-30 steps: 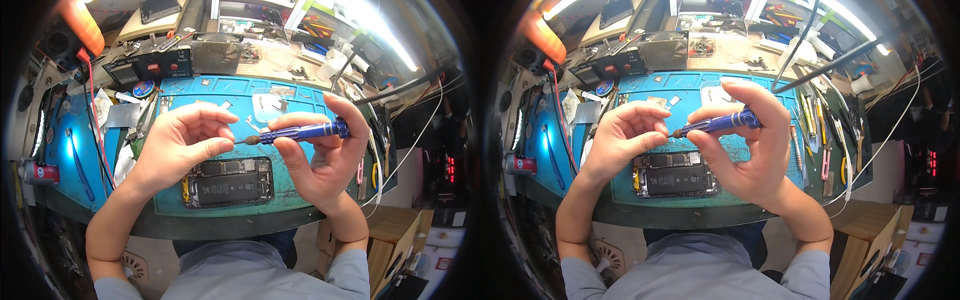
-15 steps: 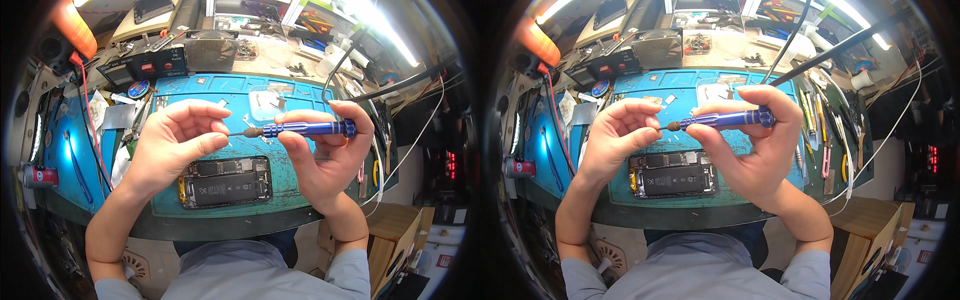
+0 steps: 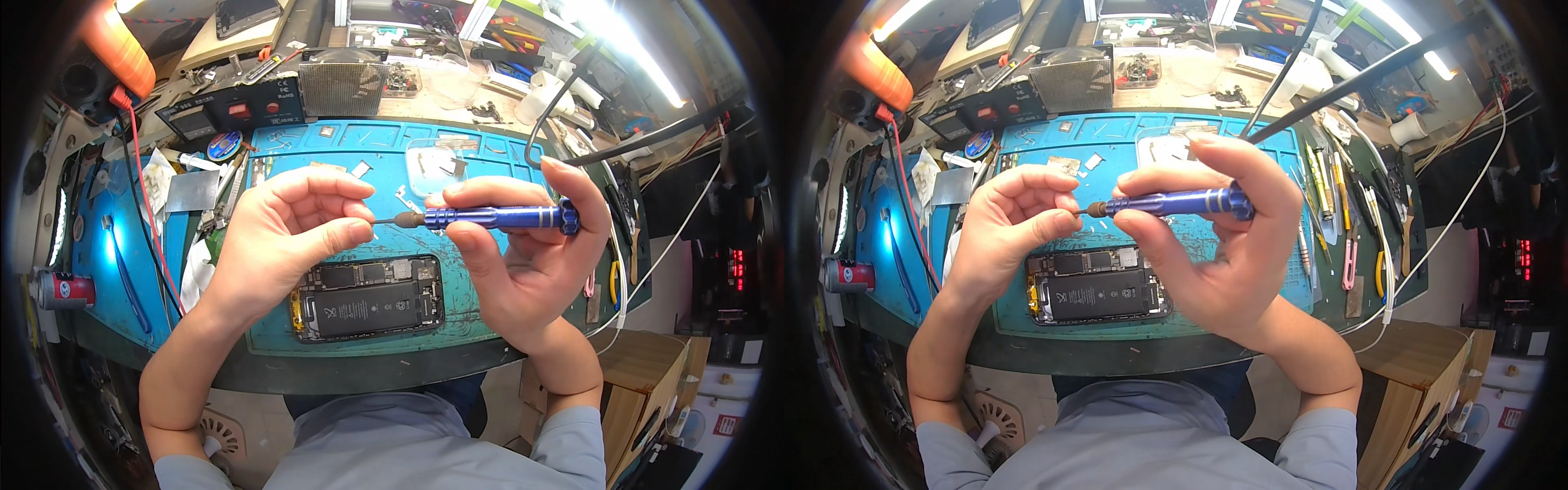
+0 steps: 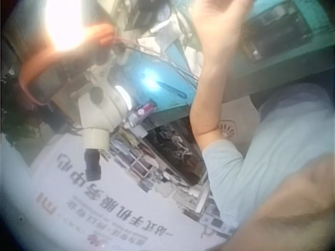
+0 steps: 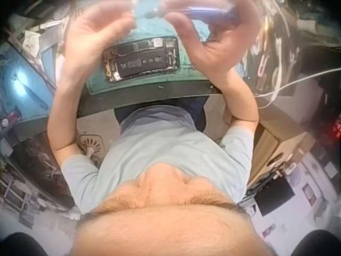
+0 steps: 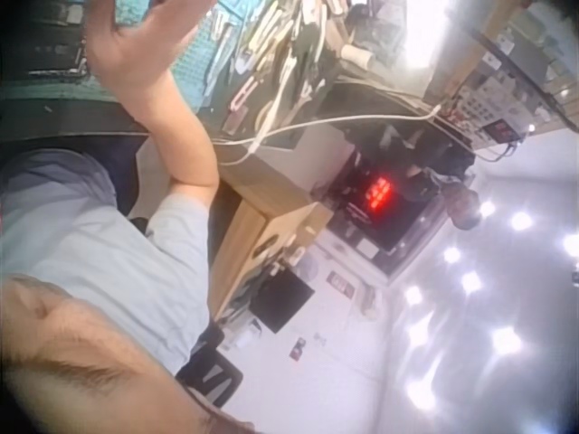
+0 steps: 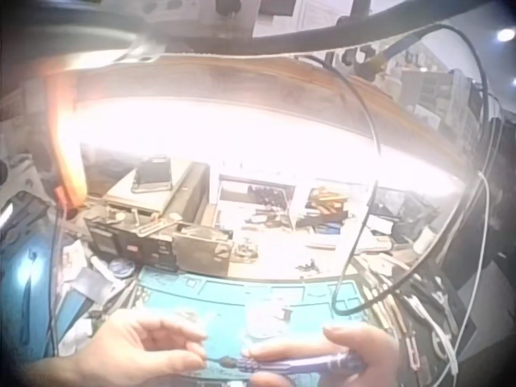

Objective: The person uses a screwdriver to remove screws from a smartphone's internal components and places them in a small container. They then use a metal pick to lift and disconnect a ribbon cable from the motherboard. The person continues to remove additional screws and components from the device.

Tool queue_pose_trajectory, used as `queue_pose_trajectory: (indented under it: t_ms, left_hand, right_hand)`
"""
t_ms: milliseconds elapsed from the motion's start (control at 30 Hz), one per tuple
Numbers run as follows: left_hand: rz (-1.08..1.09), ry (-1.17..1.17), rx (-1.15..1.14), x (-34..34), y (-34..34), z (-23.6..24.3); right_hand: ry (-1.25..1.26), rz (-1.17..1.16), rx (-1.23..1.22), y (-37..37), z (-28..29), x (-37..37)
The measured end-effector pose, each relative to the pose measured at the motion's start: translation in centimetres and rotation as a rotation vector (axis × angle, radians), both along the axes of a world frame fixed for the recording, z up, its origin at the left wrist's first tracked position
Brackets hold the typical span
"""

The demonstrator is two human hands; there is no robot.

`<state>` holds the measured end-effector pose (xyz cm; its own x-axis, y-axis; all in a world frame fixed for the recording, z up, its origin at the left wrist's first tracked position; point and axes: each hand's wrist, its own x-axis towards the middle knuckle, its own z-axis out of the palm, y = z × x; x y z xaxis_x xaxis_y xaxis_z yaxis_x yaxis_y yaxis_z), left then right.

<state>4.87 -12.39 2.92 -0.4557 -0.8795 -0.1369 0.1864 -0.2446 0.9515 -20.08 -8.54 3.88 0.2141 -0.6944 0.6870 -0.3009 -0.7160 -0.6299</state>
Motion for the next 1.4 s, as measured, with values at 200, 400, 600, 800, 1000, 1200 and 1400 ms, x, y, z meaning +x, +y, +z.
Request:
queue_pose_trajectory:
  t_ms: [200, 400, 600, 800, 1000, 1200, 1400]
  left_hand:
    - [0.026, 0.021, -0.014, -0.2, 0.2, 0.1]
    - [0.03, -0.02, -0.061, -0.4, 0.3, 0.0]
    - [0.058, -0.107, -0.223, -0.5, 0.5, -0.3]
    - [0.074, -0.19, -0.324, -0.8, 0.7, -0.1]
    - [0.077, -0.209, -0.37, -0.9, 0.7, -0.1]
    - [0.097, -0.196, -0.352, -0.9, 0.7, -0.3]
    - [0.08, -0.21, -0.406, -0.9, 0.6, -0.4]
  right_hand:
    - [-0.042, -0.013, 0.003, 0.0, 0.0, 0.0]
    - [0.032, 0.07, -0.076, -0.5, 0.0, -0.4]
    - [0.028, 0.051, -0.06, -0.7, -0.3, -0.2]
    - [0.008, 0.039, -0.038, -0.8, -0.2, 0.0]
    - [0.0, -0.056, 0.041, -0.3, -0.1, 0.2]
    - [-0.013, -0.049, 0.054, -0.3, -0.3, 0.4]
    - [0.0, -0.059, 0.035, -0.4, -0.4, 0.4]
